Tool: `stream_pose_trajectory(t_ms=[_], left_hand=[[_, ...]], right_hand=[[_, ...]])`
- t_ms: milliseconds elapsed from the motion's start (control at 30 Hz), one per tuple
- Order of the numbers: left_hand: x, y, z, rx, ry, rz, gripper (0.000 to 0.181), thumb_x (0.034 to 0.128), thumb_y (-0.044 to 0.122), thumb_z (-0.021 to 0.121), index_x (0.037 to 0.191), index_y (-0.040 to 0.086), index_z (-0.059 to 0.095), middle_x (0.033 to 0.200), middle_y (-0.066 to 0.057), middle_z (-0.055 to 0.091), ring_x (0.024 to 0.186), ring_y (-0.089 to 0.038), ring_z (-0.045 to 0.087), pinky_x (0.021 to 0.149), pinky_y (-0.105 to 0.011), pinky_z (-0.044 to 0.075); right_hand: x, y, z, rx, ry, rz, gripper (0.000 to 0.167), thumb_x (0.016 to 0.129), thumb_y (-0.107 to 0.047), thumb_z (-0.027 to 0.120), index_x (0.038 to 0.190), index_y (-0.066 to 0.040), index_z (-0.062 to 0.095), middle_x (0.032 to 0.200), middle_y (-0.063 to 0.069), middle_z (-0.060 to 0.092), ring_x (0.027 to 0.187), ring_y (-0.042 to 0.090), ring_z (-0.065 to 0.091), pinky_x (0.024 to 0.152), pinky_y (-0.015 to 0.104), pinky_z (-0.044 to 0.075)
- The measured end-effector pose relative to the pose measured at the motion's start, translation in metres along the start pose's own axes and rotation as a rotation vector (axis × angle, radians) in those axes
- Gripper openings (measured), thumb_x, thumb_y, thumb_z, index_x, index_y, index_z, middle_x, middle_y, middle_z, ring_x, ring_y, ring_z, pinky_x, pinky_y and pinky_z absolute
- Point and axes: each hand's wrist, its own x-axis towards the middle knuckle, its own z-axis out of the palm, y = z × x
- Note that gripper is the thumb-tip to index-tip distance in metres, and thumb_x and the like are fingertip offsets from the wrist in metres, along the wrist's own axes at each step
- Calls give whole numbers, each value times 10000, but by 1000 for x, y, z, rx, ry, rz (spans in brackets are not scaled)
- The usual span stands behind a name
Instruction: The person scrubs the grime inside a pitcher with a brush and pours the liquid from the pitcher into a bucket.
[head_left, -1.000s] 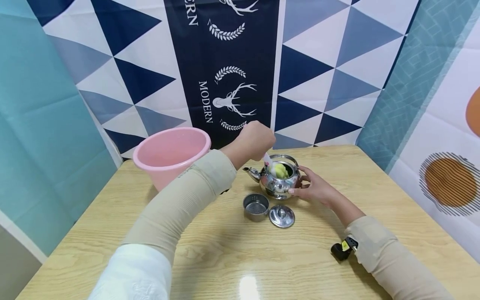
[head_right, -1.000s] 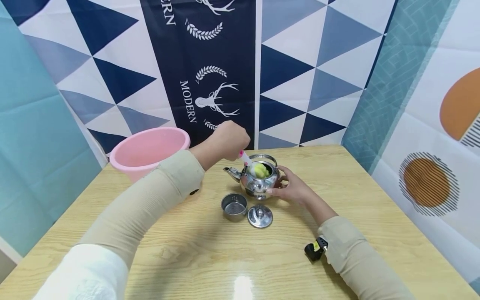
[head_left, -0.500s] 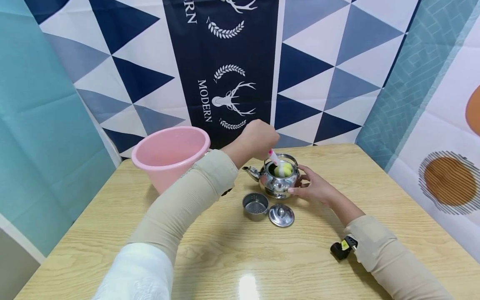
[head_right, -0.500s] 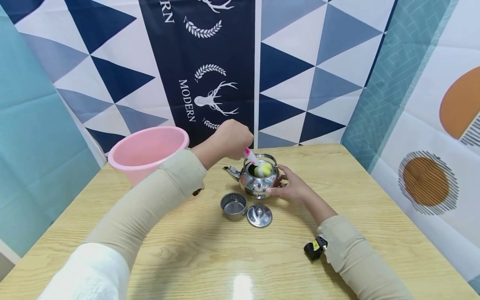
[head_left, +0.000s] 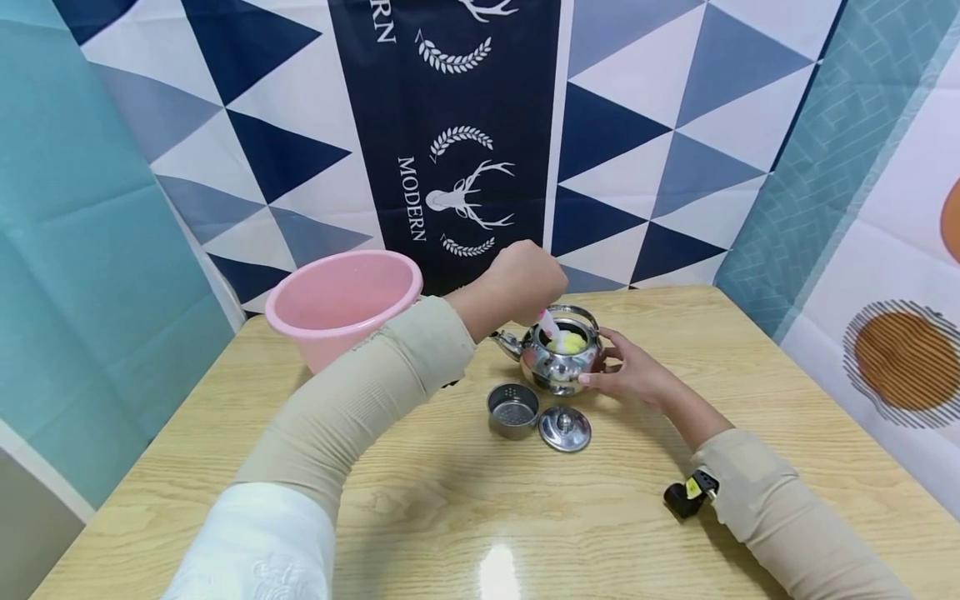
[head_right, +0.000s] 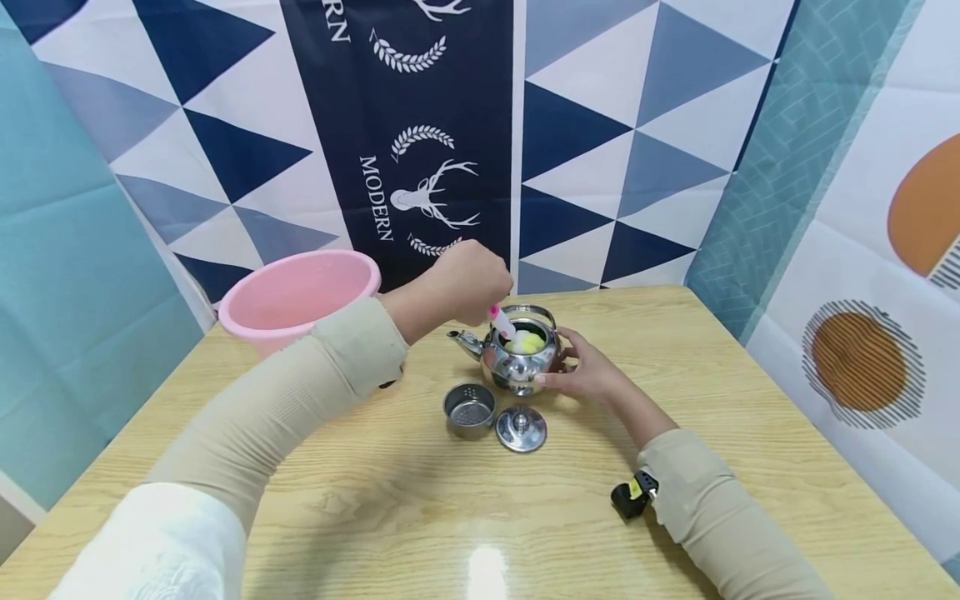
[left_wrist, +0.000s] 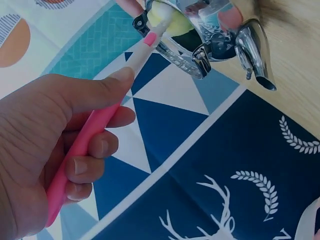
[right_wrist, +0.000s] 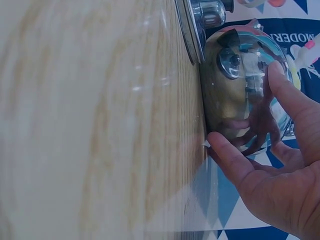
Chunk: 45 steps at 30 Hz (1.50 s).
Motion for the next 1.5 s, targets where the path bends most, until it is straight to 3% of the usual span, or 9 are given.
stream_pose_trajectory(t_ms=[233,567,800,967,1133,1333,1500], left_hand=[[-3,0,-1,69,2,-15,84,869,215,627,920,208,694,811,69,620,713,-103,541,641,-286,507],[2,-3,9,107,34,-52,121,878,194,568,852,194,686,797,56,625,694,-95,555,632,-300,519],[6,-2,15,36,20,-76,101,886,267,579,821,213,635,773,70,567,631,-98,473,542,-298,459],[7,0,17,-26,14,-61,90,887,299,608,877,222,653,806,72,589,666,-101,493,570,-305,479],[4,6,10,-36,1,-34,77,881,287,634,915,228,668,830,79,610,701,-96,502,623,-308,503],[-3,16,-3,72,0,-22,135,919,235,575,932,210,707,841,57,638,689,-104,547,624,-281,519],[-6,21,-9,131,-26,-49,158,939,216,561,959,203,717,862,57,650,724,-92,579,656,-260,523]], right_hand=[[0,-1,0,15,-12,-13,1018,870,-212,754,1558,-72,16,1418,353,353,1283,494,411,977,463,427],[2,0,1,28,-17,-23,1011,872,-196,751,1556,-69,18,1422,361,338,1280,504,409,928,416,466],[3,0,0,15,-15,-14,1030,867,-234,759,1559,-81,12,1439,353,325,1288,496,404,946,426,454],[2,0,-1,23,-23,-16,1025,871,-215,752,1555,-64,3,1448,369,300,1282,502,406,949,430,453],[1,0,0,43,-27,-11,1014,877,-184,744,1557,-70,1,1450,370,293,1296,507,388,973,451,436],[-1,-1,-1,45,-28,-9,1016,880,-190,741,1558,-76,-8,1453,361,293,1308,501,376,934,417,467],[-2,0,-2,31,-23,-6,1021,874,-218,751,1560,-87,7,1447,346,315,1305,490,387,935,415,465]])
